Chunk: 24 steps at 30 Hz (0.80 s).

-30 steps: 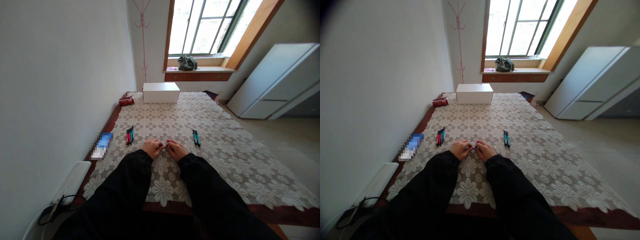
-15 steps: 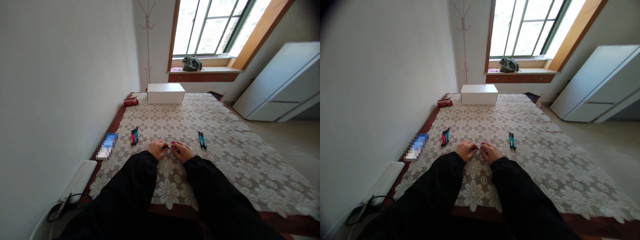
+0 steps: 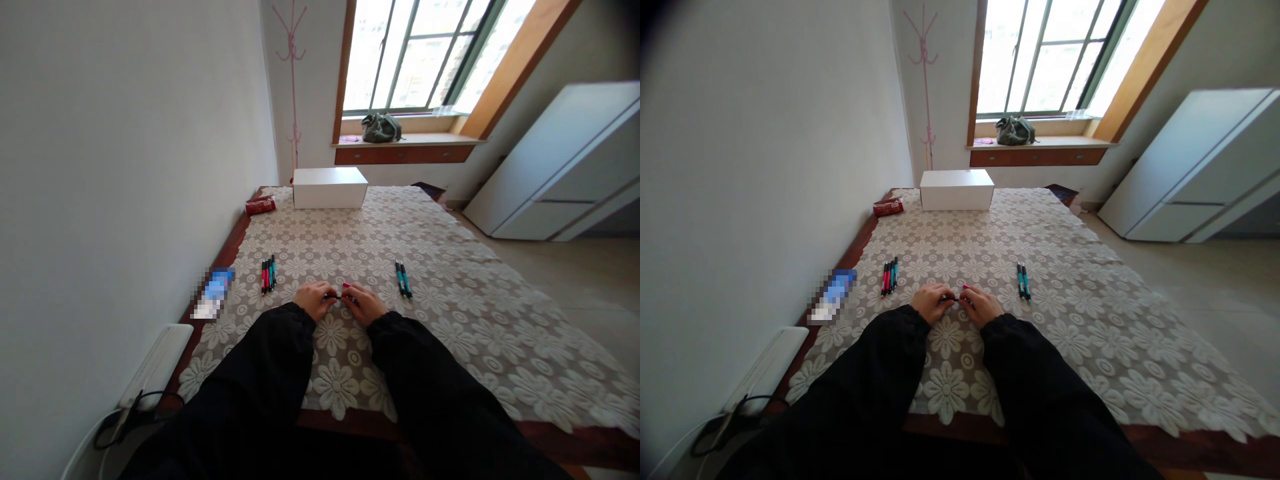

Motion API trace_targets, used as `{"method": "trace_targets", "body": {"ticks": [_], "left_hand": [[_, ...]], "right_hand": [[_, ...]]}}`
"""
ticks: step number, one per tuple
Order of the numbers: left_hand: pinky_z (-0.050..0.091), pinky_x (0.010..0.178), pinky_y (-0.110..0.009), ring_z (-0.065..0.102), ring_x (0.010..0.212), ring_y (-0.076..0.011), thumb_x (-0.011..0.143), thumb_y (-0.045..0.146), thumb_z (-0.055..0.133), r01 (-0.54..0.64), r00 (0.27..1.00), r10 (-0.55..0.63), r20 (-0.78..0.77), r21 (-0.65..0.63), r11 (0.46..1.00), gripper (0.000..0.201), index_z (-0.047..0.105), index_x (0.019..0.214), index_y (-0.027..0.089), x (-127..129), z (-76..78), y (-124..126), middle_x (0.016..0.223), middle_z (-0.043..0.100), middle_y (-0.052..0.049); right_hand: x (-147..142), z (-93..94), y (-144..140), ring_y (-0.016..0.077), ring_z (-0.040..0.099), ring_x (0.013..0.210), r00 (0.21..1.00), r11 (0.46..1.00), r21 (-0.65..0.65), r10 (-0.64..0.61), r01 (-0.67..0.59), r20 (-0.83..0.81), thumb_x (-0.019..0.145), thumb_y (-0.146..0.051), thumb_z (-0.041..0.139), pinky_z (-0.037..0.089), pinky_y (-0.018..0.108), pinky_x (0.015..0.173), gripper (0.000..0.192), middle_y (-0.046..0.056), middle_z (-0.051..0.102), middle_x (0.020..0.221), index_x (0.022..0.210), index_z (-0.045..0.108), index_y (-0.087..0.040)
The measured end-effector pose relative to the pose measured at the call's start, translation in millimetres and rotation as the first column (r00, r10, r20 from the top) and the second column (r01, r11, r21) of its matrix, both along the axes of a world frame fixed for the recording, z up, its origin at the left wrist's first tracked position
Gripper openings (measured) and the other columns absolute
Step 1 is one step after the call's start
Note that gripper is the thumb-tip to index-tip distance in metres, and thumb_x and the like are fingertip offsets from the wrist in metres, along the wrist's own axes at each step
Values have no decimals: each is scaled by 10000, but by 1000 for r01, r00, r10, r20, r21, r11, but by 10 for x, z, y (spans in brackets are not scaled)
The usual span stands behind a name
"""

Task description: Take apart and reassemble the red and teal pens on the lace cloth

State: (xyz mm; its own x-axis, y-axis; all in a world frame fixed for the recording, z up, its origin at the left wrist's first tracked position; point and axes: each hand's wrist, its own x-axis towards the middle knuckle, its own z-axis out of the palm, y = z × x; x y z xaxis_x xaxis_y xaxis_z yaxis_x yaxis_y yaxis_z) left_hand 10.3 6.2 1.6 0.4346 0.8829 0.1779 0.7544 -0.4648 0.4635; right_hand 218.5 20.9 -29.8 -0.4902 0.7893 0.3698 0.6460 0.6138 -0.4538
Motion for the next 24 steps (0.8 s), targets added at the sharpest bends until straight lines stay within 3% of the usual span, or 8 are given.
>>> {"method": "trace_targets", "body": {"ticks": [12,24], "left_hand": [[466,891,-342,606,1005,-202,905,312,540,-11,1000,11,-12,23,1000,234,684,1084,268,0,-12,-4,1068,689,-30],[475,890,-350,592,998,-215,867,274,553,-56,998,56,-2,34,998,202,691,1010,242,8,-25,8,1031,688,-41]], "right_hand": [[15,-37,20,172,613,782,999,1000,-4,-24,24,-22,909,-292,524,469,278,727,138,43,629,883,909,643,-220],[17,-46,26,165,606,814,997,997,4,-72,72,-26,901,-257,541,467,266,755,101,37,617,880,895,631,-212]]}}
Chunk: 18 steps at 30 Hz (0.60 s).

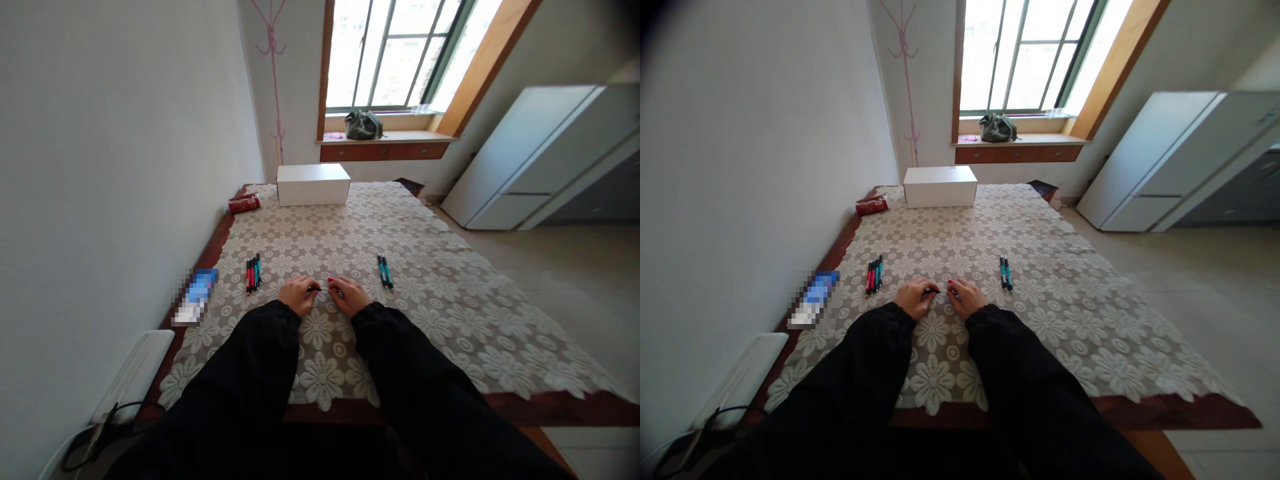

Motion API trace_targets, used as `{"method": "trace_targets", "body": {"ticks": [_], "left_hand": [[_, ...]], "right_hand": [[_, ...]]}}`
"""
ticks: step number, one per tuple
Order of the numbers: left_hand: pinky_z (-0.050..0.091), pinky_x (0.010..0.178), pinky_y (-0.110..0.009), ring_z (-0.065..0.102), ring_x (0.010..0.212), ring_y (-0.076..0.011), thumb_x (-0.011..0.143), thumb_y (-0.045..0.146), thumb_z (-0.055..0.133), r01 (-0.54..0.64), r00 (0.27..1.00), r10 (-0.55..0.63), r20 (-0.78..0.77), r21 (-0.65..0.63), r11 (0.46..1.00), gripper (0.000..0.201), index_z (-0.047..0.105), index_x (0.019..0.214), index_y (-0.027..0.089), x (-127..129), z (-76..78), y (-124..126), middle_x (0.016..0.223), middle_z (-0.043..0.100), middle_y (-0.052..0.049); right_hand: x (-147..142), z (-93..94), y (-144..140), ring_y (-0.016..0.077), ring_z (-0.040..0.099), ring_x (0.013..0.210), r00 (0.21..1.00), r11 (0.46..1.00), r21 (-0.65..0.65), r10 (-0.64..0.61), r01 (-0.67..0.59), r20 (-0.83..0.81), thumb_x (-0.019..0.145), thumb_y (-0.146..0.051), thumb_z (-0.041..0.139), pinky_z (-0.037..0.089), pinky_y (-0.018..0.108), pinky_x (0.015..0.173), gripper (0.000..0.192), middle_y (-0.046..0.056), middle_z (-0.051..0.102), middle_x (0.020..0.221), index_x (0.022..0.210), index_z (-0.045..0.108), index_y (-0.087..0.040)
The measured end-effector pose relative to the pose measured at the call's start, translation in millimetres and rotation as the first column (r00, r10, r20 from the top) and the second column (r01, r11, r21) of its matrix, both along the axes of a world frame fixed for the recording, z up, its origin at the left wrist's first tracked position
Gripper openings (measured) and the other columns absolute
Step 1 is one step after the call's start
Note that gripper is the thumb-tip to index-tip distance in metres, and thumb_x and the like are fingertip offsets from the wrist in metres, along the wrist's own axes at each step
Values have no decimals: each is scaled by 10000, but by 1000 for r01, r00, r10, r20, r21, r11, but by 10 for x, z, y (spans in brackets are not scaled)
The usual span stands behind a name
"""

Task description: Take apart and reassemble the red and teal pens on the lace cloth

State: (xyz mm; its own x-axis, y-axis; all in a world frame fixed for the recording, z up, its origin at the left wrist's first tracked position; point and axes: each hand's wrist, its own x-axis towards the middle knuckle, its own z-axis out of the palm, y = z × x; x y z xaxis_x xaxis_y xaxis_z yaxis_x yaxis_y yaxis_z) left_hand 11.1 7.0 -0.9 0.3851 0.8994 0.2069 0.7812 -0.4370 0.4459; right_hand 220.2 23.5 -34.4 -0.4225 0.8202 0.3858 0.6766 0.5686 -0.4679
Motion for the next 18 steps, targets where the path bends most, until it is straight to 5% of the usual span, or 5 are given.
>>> {"method": "trace_targets", "body": {"ticks": [9,18], "left_hand": [[467,907,-353,595,1008,-213,879,288,556,24,1000,-24,-12,-6,1000,206,688,1032,249,-3,-22,7,1039,698,-33],[465,916,-359,608,991,-208,853,256,613,51,997,-52,53,9,999,188,684,1027,237,-2,-56,25,1051,709,-26]], "right_hand": [[-13,31,-21,161,600,805,999,999,-19,46,-46,-8,899,-233,522,466,269,758,124,37,619,898,945,636,-218],[-35,33,-48,157,627,837,987,992,-62,100,-108,-124,842,-106,484,488,278,803,349,35,664,929,1161,568,-217]]}}
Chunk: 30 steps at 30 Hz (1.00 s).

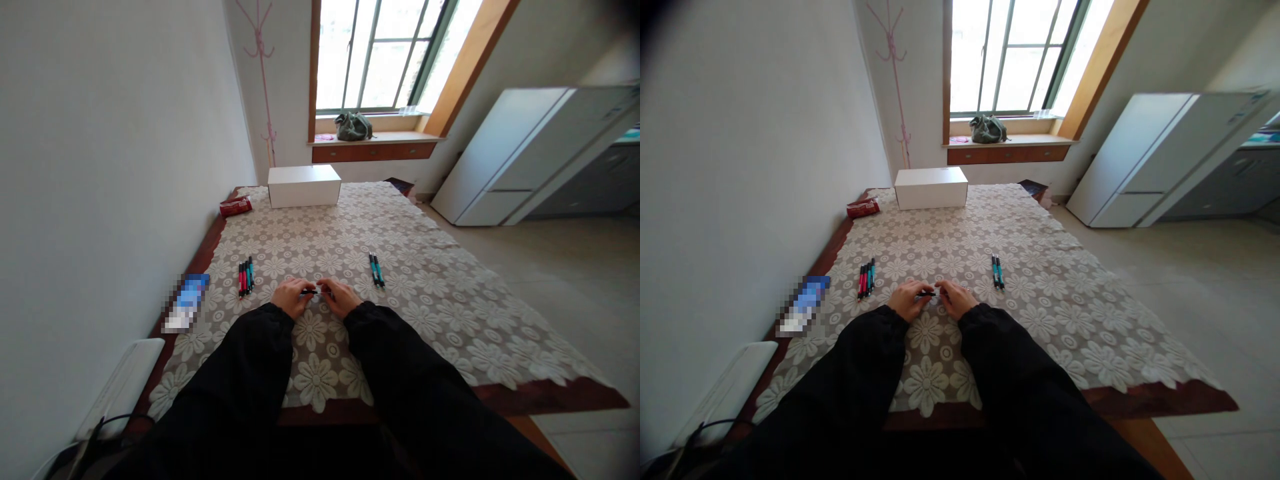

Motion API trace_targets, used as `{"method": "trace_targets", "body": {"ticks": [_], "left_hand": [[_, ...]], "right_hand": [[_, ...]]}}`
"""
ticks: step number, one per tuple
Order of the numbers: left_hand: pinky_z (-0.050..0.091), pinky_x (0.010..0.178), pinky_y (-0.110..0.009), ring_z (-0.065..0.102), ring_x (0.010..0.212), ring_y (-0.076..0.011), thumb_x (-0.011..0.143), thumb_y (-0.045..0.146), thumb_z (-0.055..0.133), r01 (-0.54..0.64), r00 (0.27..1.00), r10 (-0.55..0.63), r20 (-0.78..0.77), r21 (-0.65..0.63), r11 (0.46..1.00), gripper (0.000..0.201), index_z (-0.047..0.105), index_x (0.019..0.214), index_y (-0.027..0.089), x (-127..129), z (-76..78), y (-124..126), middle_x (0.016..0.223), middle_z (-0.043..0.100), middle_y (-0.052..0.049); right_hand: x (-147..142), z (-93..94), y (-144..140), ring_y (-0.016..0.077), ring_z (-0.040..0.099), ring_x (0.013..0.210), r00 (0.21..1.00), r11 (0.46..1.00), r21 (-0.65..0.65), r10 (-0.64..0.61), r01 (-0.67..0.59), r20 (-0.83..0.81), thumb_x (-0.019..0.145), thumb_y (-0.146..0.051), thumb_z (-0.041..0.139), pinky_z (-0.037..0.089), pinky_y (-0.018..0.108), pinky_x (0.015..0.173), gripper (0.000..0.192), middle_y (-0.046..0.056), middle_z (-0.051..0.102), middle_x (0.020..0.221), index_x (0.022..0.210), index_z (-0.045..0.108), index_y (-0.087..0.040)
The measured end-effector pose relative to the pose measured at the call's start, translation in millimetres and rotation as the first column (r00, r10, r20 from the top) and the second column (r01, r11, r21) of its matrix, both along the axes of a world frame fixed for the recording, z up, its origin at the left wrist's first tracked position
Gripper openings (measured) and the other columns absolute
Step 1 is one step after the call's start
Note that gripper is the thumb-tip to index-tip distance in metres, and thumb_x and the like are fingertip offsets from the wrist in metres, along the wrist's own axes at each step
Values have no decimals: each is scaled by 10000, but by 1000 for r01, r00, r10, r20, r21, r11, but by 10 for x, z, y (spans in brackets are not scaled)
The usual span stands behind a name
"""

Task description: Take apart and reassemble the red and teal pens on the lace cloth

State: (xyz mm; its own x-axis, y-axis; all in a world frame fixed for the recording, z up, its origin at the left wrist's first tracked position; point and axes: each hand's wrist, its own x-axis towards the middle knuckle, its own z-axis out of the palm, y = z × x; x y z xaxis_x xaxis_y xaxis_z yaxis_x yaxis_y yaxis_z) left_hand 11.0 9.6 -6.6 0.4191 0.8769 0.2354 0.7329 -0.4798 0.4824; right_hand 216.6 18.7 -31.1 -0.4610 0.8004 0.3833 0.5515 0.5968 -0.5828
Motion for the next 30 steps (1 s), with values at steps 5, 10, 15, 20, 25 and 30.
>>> {"method": "trace_targets", "body": {"ticks": [5,10,15,20,25,30], "left_hand": [[479,895,-338,622,958,-193,845,253,647,57,996,-59,72,30,998,161,676,1001,230,-2,-66,24,1040,710,-21],[483,884,-323,625,951,-185,860,240,632,79,992,-82,98,35,996,167,676,1020,228,-8,-84,34,1025,707,-22],[469,918,-343,610,1004,-196,887,234,590,42,995,-48,88,63,997,207,698,1061,268,-20,-55,22,1053,697,-22],[467,921,-356,607,1021,-208,884,239,582,-23,997,19,81,53,998,195,712,1027,266,-13,-27,7,1036,702,-26],[464,911,-361,607,1025,-217,877,230,572,-92,995,91,43,35,995,206,712,1026,260,-20,-15,3,1044,702,-33],[445,907,-373,600,1030,-225,875,230,564,-185,983,185,8,17,983,215,711,1031,255,-51,-20,4,1082,696,-39]], "right_hand": [[-13,-6,-4,156,636,807,997,999,4,44,-44,-70,866,-138,507,502,292,790,338,19,675,912,1183,549,-247],[-56,16,-30,150,617,763,981,999,14,45,-43,-188,876,-184,530,535,314,738,324,42,649,975,1194,545,-248],[-13,85,6,180,629,910,943,999,35,-20,33,-331,922,-258,506,540,337,804,238,62,639,1043,1149,575,-238],[148,100,99,213,589,950,952,949,92,-292,300,-95,896,-162,478,458,373,881,242,72,667,990,1071,638,-207],[197,74,116,248,534,1028,900,939,90,-344,332,267,884,-255,571,382,372,866,141,75,660,1021,958,688,-230],[217,95,133,242,509,1023,859,921,82,-384,380,339,897,-244,546,348,361,856,126,78,652,1009,917,668,-225]]}}
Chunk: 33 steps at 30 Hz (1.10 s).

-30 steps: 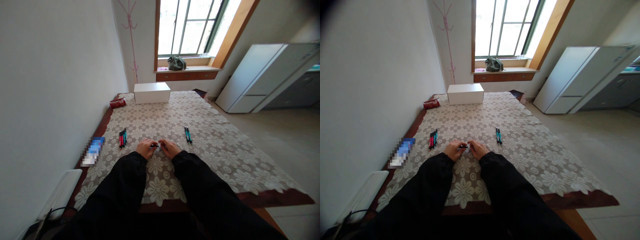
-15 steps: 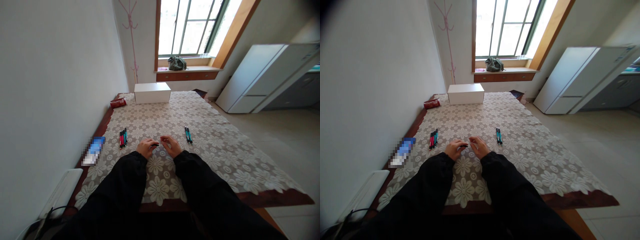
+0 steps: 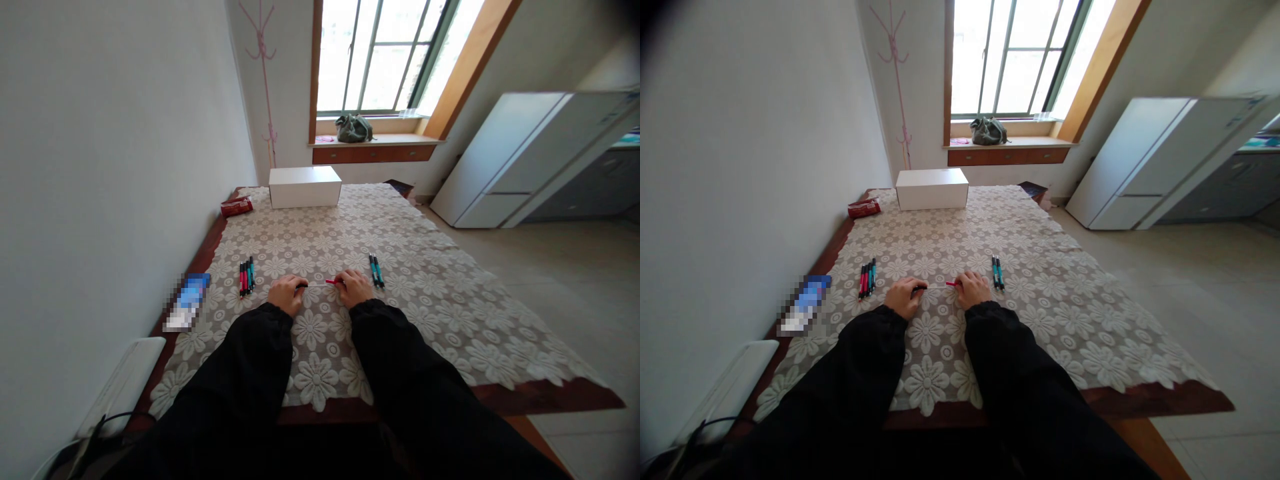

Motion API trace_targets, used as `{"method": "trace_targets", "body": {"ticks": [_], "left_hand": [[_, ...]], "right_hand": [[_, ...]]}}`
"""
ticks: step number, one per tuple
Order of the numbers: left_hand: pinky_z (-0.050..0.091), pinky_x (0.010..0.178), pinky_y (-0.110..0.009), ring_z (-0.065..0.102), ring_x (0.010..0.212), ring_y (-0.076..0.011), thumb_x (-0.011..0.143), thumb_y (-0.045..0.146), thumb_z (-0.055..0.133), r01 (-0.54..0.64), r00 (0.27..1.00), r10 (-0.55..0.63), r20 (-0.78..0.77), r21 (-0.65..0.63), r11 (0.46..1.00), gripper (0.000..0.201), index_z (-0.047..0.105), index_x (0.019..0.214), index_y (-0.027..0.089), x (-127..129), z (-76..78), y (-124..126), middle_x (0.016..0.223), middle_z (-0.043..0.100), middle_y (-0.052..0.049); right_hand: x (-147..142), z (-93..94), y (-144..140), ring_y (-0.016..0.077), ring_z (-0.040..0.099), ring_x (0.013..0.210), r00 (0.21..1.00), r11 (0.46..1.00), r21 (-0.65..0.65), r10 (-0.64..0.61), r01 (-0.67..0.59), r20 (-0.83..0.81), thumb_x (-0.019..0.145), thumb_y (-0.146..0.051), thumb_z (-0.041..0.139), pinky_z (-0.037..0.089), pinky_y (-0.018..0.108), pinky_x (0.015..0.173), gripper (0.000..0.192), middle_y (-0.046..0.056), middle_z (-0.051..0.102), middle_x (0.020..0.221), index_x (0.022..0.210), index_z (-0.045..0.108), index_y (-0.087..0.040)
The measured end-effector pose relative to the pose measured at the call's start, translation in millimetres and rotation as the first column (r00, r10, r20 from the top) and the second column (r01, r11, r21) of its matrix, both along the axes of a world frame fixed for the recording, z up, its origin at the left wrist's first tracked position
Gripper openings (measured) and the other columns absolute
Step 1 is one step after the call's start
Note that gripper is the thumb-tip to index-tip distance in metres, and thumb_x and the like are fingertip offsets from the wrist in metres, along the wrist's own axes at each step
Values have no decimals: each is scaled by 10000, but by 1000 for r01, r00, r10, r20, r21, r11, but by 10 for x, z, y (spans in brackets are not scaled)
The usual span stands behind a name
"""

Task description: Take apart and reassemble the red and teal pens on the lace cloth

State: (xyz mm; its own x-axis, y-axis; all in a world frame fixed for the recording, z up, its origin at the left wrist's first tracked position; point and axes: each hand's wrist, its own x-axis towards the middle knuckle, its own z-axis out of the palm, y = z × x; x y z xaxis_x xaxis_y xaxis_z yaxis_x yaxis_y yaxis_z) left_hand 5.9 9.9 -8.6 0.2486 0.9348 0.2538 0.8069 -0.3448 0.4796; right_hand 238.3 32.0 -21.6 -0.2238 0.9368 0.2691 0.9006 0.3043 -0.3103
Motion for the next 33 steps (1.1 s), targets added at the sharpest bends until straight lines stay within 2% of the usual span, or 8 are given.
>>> {"method": "trace_targets", "body": {"ticks": [10,18,23,33], "left_hand": [[433,912,-381,591,1034,-233,884,257,554,-18,999,17,-37,-13,1000,227,712,1046,266,-8,-4,2,1086,693,-39],[473,909,-337,612,1010,-202,886,267,566,168,985,-167,30,-13,986,223,711,1055,256,34,1,7,1050,703,-34],[489,913,-339,627,973,-196,882,248,586,182,981,-182,62,17,983,197,712,1033,251,36,-25,20,1007,714,-27],[497,906,-323,636,963,-179,876,221,603,214,966,-217,138,36,976,176,710,1016,234,30,-74,37,1012,719,-25]], "right_hand": [[-14,39,-20,237,508,1031,997,997,-32,72,-72,7,873,-212,553,353,354,878,106,73,641,1023,915,650,-218],[-118,30,-91,214,527,981,959,959,12,284,-283,-17,902,-204,522,391,341,869,120,57,640,996,949,632,-214],[-132,11,-91,217,536,946,930,930,59,364,-362,-39,902,-170,499,427,333,852,133,68,631,966,950,618,-205],[-148,-15,-110,178,589,856,921,920,25,390,-390,1,929,-136,440,436,282,779,206,69,623,1004,1069,580,-193]]}}
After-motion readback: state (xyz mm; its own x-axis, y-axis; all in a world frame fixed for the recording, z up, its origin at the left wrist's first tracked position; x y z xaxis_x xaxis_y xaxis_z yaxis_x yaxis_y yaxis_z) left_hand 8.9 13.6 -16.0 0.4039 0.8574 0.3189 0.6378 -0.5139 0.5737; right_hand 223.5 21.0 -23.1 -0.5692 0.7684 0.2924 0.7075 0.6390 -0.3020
